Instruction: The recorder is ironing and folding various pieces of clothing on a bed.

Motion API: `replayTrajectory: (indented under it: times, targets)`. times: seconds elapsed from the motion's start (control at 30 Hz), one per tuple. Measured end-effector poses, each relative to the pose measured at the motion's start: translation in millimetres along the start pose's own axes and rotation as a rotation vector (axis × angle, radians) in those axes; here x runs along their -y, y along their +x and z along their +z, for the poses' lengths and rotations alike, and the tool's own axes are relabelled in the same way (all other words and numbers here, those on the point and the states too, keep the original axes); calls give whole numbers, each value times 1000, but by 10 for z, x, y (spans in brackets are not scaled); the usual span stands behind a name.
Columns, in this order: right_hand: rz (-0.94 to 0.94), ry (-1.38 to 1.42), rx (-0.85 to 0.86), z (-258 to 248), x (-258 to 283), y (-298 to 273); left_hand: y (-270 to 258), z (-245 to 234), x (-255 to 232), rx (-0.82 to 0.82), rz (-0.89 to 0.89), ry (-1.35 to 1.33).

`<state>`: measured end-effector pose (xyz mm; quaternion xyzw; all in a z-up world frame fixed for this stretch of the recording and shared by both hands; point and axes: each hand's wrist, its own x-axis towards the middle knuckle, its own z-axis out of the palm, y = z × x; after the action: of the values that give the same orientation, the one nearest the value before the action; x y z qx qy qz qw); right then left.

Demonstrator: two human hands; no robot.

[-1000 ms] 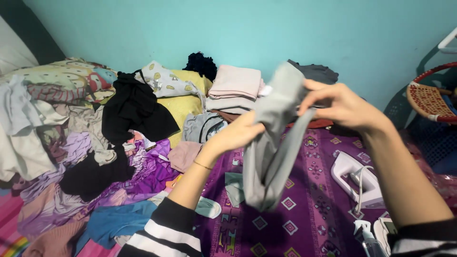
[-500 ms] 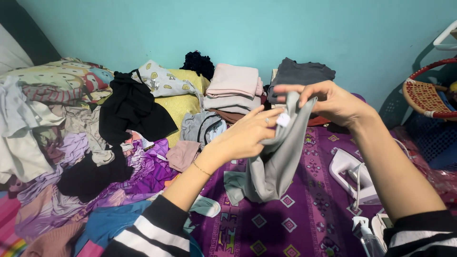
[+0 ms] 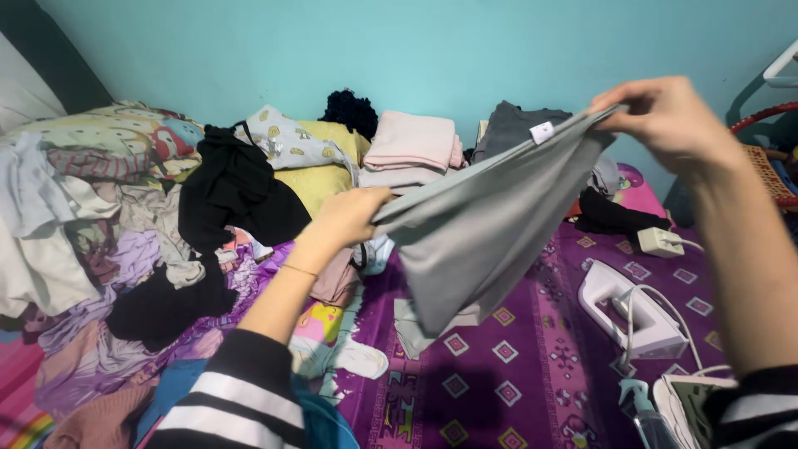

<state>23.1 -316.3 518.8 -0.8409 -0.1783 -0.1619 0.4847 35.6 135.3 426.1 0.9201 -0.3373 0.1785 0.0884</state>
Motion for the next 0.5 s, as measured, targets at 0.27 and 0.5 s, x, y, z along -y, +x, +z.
replayTrajectory:
  times: [0.27, 0.5]
  targets:
    - [146, 114, -85, -298, -274, 94, 134, -960, 156, -103, 193, -816]
    - [-18, 71, -137, -559, -96, 9, 271, -1381, 33, -58, 254, 182]
